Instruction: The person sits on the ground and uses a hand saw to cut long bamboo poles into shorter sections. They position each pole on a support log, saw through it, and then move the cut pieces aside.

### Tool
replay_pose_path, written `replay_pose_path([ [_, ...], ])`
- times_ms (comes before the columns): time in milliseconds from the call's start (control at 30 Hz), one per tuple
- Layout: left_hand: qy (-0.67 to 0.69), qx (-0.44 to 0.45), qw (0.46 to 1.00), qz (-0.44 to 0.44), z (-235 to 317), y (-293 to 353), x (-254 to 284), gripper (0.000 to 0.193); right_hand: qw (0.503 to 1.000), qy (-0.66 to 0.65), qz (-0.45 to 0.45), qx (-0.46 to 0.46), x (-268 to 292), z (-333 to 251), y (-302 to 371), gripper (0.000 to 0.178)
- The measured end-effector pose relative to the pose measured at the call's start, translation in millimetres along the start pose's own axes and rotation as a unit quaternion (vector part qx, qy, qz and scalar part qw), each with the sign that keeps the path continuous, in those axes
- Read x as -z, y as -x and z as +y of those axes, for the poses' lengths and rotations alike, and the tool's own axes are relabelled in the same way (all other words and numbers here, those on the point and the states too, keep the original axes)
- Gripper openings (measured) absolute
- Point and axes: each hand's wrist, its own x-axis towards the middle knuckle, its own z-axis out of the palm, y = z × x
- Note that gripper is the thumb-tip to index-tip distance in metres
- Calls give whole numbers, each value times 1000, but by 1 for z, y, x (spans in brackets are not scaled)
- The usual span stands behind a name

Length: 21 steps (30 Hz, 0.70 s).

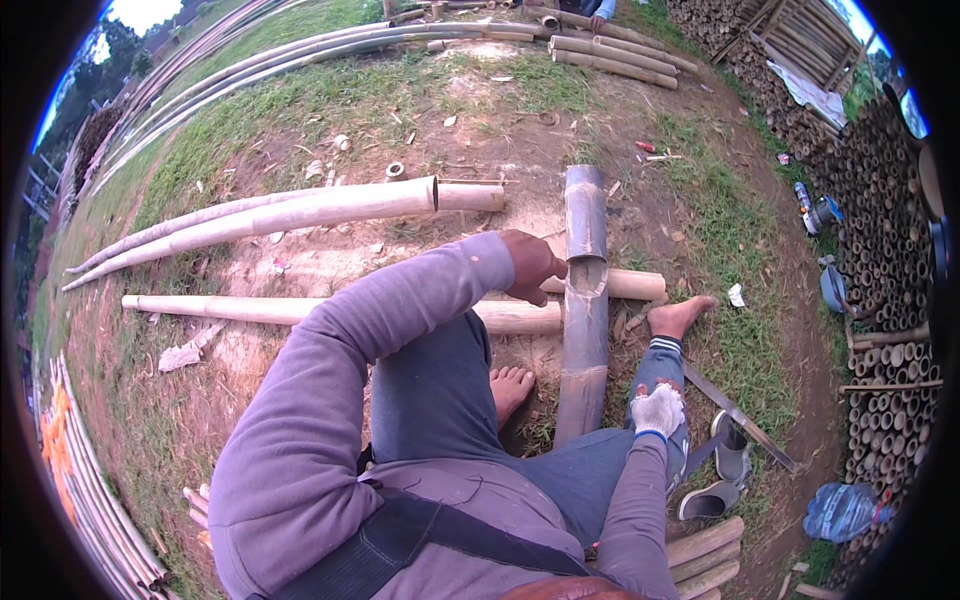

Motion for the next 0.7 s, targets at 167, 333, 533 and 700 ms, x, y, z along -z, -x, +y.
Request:
replay_pose_path([
  [167, 3, 3, 1000, -2, 0, 2, -1, 63, 1000, -6, 0, 8, 1, 1, 2, 48],
  [333, 6, 4, 1000, -5, -1, 2, 0, 63, 1000, 4, 1, 6, 3, -1, 2, 48],
  [533, 1, 6, 1000, -11, -2, 1, 0, 64, 1000, -3, -4, 1, 2, 0, 1, 50],
  [700, 3, 6, 1000, -8, -5, -1, -3, 63, 1000, 2, 15, 13, -3, 3, 0, 51],
])
